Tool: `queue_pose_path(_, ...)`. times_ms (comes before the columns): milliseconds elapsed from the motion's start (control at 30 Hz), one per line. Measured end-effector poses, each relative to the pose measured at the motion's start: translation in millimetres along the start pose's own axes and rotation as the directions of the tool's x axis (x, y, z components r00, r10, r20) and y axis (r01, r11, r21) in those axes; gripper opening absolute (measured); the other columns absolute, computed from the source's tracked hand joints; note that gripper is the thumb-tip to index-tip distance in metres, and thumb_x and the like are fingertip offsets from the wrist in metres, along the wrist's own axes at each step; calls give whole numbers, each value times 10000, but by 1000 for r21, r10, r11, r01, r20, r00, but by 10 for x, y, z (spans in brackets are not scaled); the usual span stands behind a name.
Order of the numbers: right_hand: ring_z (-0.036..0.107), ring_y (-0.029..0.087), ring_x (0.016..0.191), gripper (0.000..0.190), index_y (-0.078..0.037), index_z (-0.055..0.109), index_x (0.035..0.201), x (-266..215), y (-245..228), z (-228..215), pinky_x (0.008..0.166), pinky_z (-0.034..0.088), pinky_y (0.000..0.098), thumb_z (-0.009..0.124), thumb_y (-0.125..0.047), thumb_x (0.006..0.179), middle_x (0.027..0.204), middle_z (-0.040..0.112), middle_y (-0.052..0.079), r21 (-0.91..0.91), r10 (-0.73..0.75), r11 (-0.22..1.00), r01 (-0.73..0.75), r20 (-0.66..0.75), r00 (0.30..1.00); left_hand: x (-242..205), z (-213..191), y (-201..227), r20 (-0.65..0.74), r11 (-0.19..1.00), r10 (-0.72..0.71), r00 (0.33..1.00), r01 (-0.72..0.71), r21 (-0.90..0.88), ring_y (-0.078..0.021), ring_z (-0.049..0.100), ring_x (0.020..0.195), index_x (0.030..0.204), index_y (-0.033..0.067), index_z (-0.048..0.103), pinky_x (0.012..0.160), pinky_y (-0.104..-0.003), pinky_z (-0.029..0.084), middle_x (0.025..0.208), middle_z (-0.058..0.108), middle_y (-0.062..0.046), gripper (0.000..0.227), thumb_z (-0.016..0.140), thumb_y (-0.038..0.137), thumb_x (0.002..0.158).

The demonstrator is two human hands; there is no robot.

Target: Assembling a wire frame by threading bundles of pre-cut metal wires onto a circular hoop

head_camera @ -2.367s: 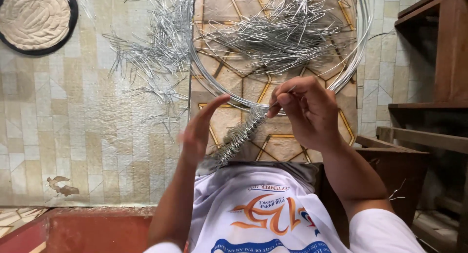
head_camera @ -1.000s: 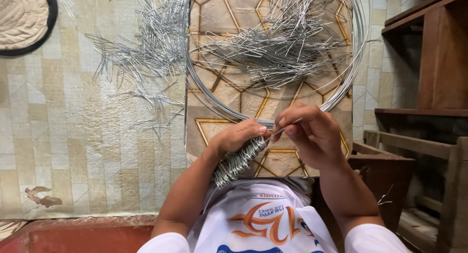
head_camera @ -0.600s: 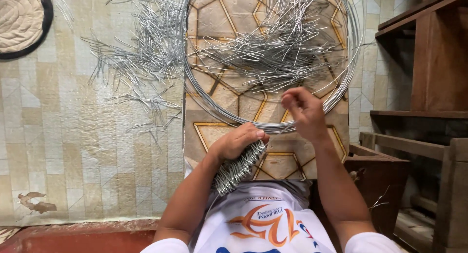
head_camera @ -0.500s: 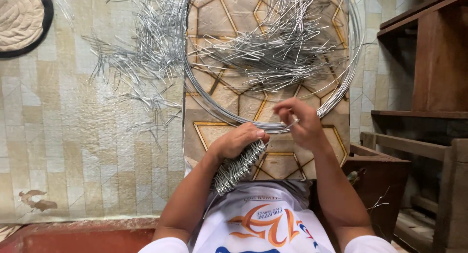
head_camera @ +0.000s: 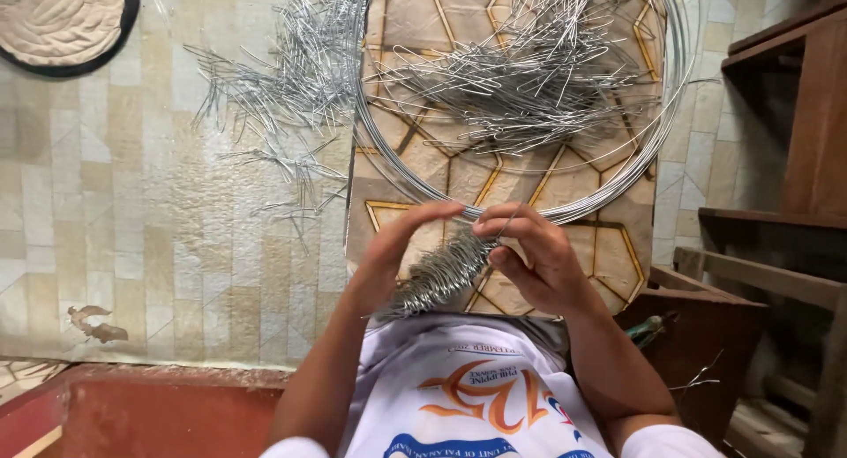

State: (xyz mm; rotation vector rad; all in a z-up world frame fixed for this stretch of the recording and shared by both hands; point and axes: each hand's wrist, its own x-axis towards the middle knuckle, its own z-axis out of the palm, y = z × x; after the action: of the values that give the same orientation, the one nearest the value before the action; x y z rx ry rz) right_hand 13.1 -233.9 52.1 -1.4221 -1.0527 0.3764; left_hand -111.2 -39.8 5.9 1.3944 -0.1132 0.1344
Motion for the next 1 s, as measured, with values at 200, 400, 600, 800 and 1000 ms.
queue_pose_path(200,655,309,1005,262,72,675,1129,7,-70,57,902,542,450,582,-151,1028,1100,639,238,127,27,992,-24,-18,999,-397,426,548,-201,867,353,914,-239,438,-387,593,1299,1335,-58,585,1228,-526,262,1342,636,-207,519,434,357,1063)
queue_pose_path(400,683,302,903,261,63,717,968,-98,-226,-29,860,556,419,570,-145,1023,956,677,218,118,16,993,-5,-89,996,-237,547,757,-307,860,391,867,-227,456,-347,689,1198,1250,-29,659,1189,-491,330,1220,730,-163,626,271,438,1095)
queue_pose_path(600,711,320,891,248,55,747,956,-312,-254,-37,855,561,429,605,-144,997,936,711,233,51,56,998,-47,-200,978,-94,413,868,-220,858,297,929,-158,489,-344,700,1173,1250,37,660,1145,-547,369,1203,735,-121,676,221,523,1079)
queue_pose_path(800,717,335,904,304,78,724,987,-344,-254,15,862,562,425,579,-184,1040,938,712,223,12,25,1000,-22,-299,954,-157,349,574,-378,928,155,913,-3,374,-350,704,1123,1223,61,701,1030,-487,489,1122,754,-131,560,295,421,1085)
queue_pose_path(1000,730,321,858,255,65,681,975,-304,-312,41,810,574,402,565,-145,1061,894,711,177,-154,-41,988,-17,-366,930,-168,383,626,-505,810,311,805,54,585,-248,692,912,1168,109,754,909,-387,549,1057,645,-77,330,494,283,1063)
